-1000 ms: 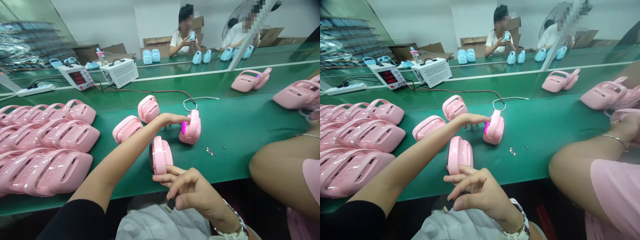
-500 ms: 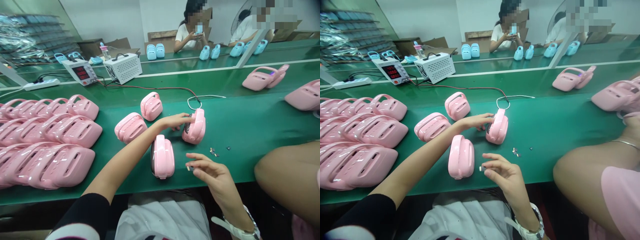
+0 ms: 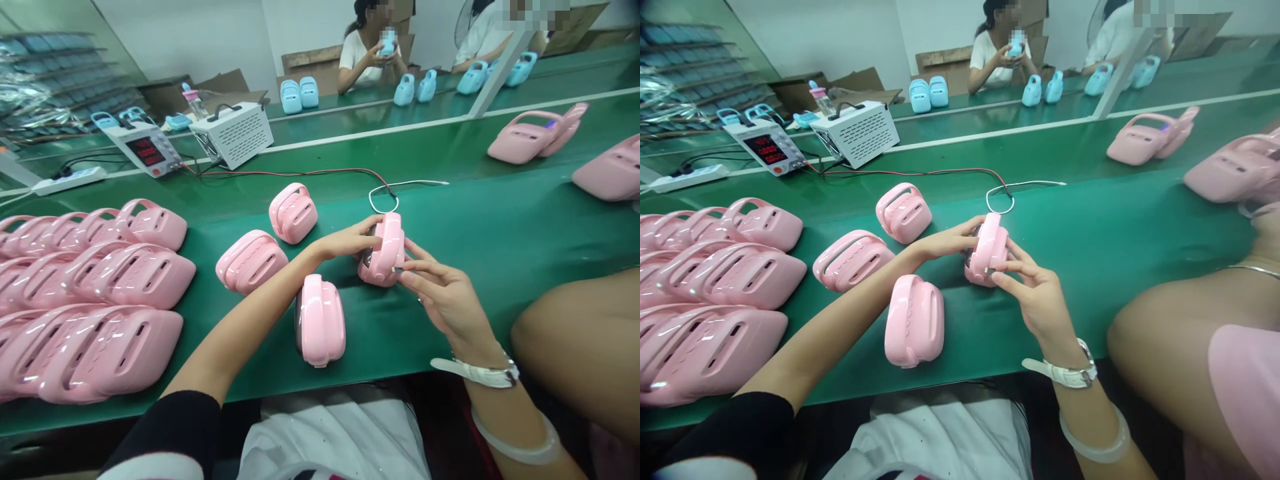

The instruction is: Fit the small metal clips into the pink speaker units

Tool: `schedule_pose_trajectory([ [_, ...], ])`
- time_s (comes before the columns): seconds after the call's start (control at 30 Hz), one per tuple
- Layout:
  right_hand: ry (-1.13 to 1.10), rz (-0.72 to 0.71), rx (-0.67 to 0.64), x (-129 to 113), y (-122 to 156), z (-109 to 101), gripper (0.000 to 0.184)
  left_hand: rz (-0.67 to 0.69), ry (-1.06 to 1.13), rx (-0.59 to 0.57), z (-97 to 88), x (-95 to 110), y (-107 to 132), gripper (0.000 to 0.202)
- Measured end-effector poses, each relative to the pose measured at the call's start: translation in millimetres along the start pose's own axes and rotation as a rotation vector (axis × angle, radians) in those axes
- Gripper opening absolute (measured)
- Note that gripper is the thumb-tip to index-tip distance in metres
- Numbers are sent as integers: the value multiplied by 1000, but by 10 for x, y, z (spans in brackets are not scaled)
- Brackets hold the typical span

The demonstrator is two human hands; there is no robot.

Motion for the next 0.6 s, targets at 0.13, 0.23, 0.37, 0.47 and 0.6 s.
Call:
schedule_pose_trajectory([
  [0.13,-99,26,-161,37,-3,214,17,14,-5,154,-135,-131,186,57],
  [0.23,-59,11,-265,54,-10,392,14,83,146,338,-231,-266,378,49],
  [0.37,64,-31,-186,104,71,452,9,122,265,402,-215,-367,459,52],
  [0.47,192,-23,-121,160,242,409,3,114,222,447,-167,-358,421,48],
  [0.6,173,10,-154,209,435,435,4,133,212,498,-138,-340,396,45],
])
Point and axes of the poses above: each hand's wrist, its own y-axis away from the middle knuckle, its own z-axis out of the palm, x = y × z, the point moved 2 cm from there along -y, towards the middle knuckle, and after that the axes turned 2 degrees about y, right-handed, at the moved point
